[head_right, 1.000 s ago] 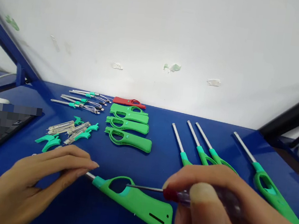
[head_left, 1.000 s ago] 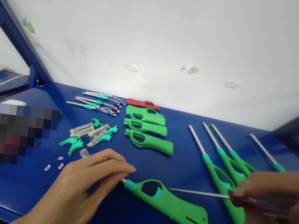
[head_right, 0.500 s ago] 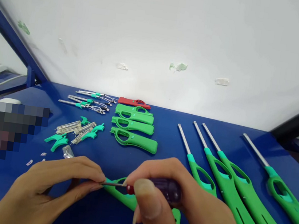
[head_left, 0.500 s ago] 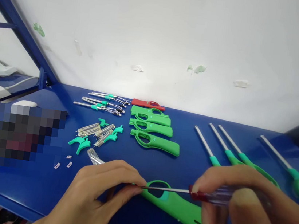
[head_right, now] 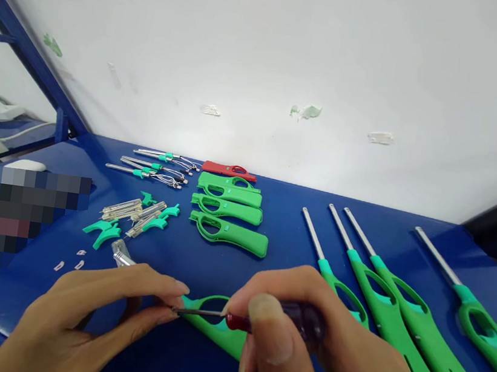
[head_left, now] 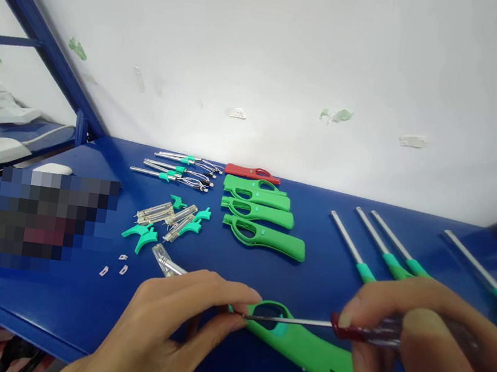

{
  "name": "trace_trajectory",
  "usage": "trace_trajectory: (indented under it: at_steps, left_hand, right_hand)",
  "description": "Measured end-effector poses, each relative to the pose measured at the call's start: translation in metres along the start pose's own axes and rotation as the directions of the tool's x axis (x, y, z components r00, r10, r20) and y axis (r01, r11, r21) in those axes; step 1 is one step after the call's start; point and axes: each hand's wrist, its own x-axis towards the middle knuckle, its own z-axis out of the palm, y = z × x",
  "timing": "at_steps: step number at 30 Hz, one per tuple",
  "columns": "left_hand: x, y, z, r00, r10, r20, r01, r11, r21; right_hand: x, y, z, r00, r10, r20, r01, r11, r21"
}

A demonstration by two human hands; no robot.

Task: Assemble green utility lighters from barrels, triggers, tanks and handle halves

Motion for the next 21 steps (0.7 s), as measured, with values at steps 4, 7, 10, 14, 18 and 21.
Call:
trace_trajectory:
  at_steps: [4, 7, 10, 14, 18, 21]
  left_hand:
    - [-0.003, 0.001, 0.002, 1.0, -0.002, 0.005, 0.002, 1.0, 0.014]
    - [-0.002, 0.003, 0.002, 1.0, -0.003, -0.001, 0.003, 1.0, 0.03]
    - [-0.001, 0.004, 0.003, 1.0, -0.008, -0.018, 0.009, 0.998, 0.055]
    - [-0.005, 0.004, 0.004, 1.0, 0.0, 0.002, 0.0, 0.999, 0.041]
    - [-0.008, 0.009, 0.014, 1.0, -0.004, 0.029, 0.003, 1.0, 0.029]
    - [-0.005, 0.015, 0.031, 1.0, 0.015, 0.012, -0.015, 1.0, 0.004]
  right_hand:
    - [-0.002, -0.006, -0.003, 0.999, 0.029, 0.034, -0.03, 1.0, 0.006]
    - [-0.003, -0.01, -0.004, 0.998, 0.025, 0.055, -0.025, 1.0, 0.004]
    - [-0.003, -0.01, -0.004, 0.997, 0.033, 0.07, -0.035, 0.999, 0.016]
    - [-0.002, -0.007, -0.007, 0.995, -0.035, 0.099, 0.041, 0.997, -0.06]
    - [-0.001, -0.006, -0.016, 0.965, -0.243, 0.095, 0.26, 0.925, -0.278]
    - [0.004, -0.003, -0.031, 0.94, -0.32, 0.119, 0.341, 0.906, -0.253]
